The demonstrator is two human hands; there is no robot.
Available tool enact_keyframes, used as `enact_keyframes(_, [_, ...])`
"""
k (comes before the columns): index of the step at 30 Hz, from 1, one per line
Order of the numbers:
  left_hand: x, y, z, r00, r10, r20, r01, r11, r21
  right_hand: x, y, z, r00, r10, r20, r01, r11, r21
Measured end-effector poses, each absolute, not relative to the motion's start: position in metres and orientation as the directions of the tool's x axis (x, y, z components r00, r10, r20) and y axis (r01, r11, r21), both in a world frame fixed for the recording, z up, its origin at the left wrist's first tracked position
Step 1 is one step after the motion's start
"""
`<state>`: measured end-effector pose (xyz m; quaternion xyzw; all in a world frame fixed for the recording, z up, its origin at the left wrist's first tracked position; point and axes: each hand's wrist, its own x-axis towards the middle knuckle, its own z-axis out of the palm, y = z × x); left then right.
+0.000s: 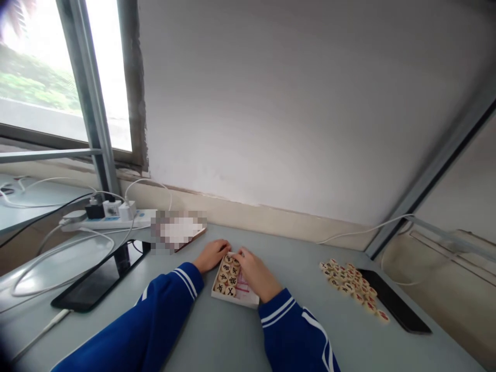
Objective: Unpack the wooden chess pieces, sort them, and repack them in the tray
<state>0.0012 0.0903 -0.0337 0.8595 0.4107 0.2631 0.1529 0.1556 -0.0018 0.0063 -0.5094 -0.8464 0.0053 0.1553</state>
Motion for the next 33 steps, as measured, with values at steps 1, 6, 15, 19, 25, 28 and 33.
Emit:
enact_keyframes(1, [0.001, 0.09, -0.033, 0.523, 0.787, 0.327, 0.629, -0.615, 0.474, 0.155, -0.003, 0.003, -0.418, 0.866, 0.273, 0.87, 0.468, -0.152])
enact_keyframes(6, [0.002, 0.089, -0.033, 0.528, 0.782, 0.33, 0.622, -0.621, 0.476, 0.168, 0.001, -0.004, -0.403, 0.854, 0.328, 0.858, 0.478, -0.189])
enact_keyframes(15, [0.002, 0.091, -0.035, 0.533, 0.782, 0.323, 0.61, -0.62, 0.493, 0.23, 0.009, -0.006, -0.075, 0.911, 0.406, 0.782, 0.306, -0.542])
enact_keyframes(19, [0.002, 0.092, -0.037, 0.525, 0.783, 0.334, 0.621, -0.621, 0.479, 0.228, 0.008, -0.014, -0.161, 0.941, 0.296, 0.761, 0.309, -0.57])
enact_keyframes(25, [0.002, 0.09, -0.035, 0.524, 0.788, 0.325, 0.637, -0.615, 0.465, 0.21, 0.002, -0.009, -0.259, 0.907, 0.331, 0.802, 0.393, -0.449])
enact_keyframes(28, [0.002, 0.089, -0.034, 0.525, 0.789, 0.318, 0.637, -0.612, 0.469, 0.202, -0.003, -0.003, -0.307, 0.881, 0.359, 0.825, 0.434, -0.36])
enact_keyframes(33, [0.002, 0.088, -0.034, 0.52, 0.795, 0.312, 0.638, -0.605, 0.476, 0.188, -0.005, -0.007, -0.355, 0.891, 0.282, 0.875, 0.423, -0.236])
